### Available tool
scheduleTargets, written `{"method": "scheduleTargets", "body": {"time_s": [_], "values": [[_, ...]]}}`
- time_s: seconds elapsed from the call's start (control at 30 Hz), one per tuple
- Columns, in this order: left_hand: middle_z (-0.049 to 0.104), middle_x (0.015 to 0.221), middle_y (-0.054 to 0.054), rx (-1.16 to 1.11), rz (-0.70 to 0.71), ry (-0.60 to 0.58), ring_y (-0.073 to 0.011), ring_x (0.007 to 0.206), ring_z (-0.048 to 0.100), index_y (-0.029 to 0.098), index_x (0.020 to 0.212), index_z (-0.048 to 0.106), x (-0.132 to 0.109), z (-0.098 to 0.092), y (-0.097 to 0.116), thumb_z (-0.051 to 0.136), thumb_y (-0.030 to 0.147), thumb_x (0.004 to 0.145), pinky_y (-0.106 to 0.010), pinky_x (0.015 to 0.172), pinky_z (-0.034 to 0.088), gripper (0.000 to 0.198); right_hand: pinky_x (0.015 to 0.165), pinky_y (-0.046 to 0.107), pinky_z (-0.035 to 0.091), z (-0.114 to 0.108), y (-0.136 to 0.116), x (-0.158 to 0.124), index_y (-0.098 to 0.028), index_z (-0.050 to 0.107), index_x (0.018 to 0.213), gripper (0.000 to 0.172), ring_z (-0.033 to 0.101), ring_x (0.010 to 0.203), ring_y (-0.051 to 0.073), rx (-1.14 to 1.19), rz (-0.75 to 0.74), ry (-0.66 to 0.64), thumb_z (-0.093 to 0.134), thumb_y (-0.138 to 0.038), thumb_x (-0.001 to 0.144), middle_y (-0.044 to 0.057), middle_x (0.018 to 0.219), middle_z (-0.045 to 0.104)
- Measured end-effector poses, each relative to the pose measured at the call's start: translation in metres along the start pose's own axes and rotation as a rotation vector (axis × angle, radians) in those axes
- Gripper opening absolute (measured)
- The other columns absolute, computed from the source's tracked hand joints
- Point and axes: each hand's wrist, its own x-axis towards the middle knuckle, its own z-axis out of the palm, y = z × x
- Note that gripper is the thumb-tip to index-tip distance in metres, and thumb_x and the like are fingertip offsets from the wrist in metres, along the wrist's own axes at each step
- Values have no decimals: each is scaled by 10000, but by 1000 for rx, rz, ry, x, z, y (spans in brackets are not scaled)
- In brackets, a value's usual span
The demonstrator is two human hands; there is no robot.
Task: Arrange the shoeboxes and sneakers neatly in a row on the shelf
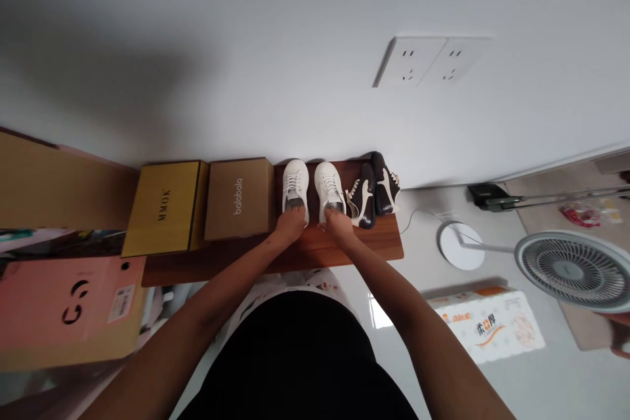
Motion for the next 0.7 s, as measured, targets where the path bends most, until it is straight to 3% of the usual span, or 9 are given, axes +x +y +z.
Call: {"method": "scheduleTargets", "body": {"time_s": [0.23, 0.47, 0.7], "values": [[660, 1048, -224, -88, -51, 47, -389, 1162, 611, 90, 968, 664, 2, 10, 1, 584, 144, 868, -486, 1120, 367, 138, 864, 358, 502, 7, -17, 14, -172, 640, 1107, 232, 679, 1055, 308, -26, 10, -28, 654, -269, 897, 195, 1171, 684], [651, 1125, -199, 534, 28, -205, -324, 1110, 638, 68, 1205, 582, 3, 0, 11, 433, 144, 948, -416, 982, 486, 306, 803, 287, 519, 14, -25, 23, -161, 617, 1125, 236, 699, 996, 233, -205, 14, -59, 593, -315, 947, 168, 1184, 686], [655, 1112, -191, 592, 48, -217, -299, 1100, 643, 65, 1208, 572, 5, -2, 15, 383, 119, 959, -377, 967, 489, 317, 778, 290, 530, 20, -31, 29, -150, 608, 1136, 222, 706, 967, 230, -230, 17, -38, 495, -278, 994, 178, 1148, 693]]}}
